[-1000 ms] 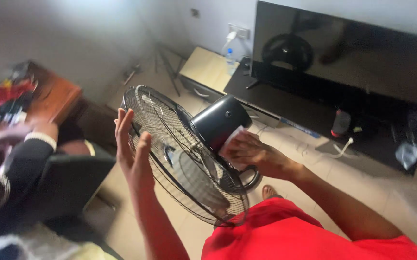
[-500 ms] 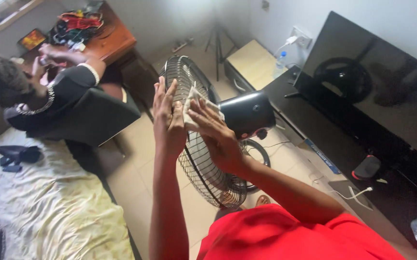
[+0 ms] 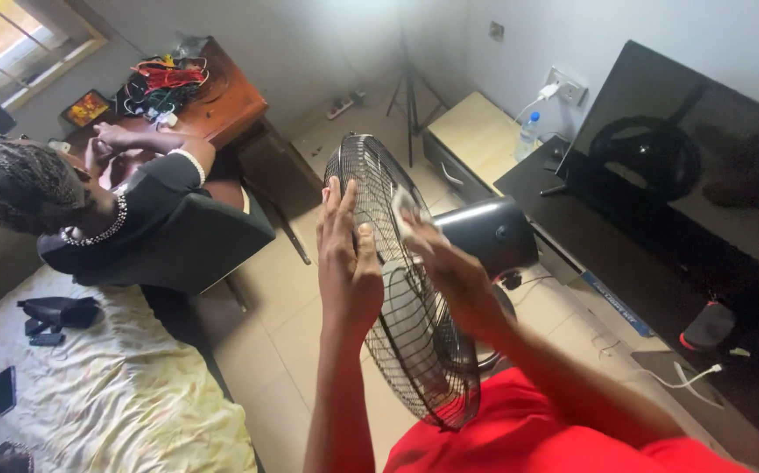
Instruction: Cleaning the motor housing and outer casing of a standing electric fan using a cloth.
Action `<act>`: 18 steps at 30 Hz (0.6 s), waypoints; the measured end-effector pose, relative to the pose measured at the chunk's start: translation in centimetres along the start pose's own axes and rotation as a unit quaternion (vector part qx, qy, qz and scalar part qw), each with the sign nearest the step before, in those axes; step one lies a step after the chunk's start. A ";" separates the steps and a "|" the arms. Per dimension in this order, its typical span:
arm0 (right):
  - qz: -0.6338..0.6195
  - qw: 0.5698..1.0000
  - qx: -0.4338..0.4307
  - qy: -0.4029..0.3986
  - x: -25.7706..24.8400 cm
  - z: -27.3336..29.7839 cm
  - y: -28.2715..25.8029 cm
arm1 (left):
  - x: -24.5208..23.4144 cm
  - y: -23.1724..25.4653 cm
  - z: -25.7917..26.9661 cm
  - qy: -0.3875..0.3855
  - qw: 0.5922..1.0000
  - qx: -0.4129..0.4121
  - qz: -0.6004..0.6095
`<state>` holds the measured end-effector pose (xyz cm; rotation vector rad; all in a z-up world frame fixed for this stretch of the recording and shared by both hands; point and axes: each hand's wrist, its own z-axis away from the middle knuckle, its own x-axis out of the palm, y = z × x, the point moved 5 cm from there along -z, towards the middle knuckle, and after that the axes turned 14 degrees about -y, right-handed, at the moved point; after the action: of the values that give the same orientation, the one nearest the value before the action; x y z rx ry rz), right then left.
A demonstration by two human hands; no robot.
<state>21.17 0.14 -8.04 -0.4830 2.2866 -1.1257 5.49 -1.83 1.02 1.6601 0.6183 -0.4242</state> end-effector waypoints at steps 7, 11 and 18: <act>0.014 0.993 -0.006 0.113 -8.2 -2.1 -0.3 | -0.3 -0.7 -1.4 0.014 1.000 0.008 -0.013; 0.110 0.988 -0.004 -0.112 -13.0 -6.7 2.3 | -0.6 0.6 -1.2 0.031 1.000 -0.003 -0.004; -0.050 0.848 -0.059 -0.524 -11.0 -5.3 6.7 | -0.6 2.7 1.1 0.101 0.960 -0.138 -0.221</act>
<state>26.12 13.16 -7.38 -0.9782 1.3535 -0.5096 6.77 -3.27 3.27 1.3020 1.1589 -0.4655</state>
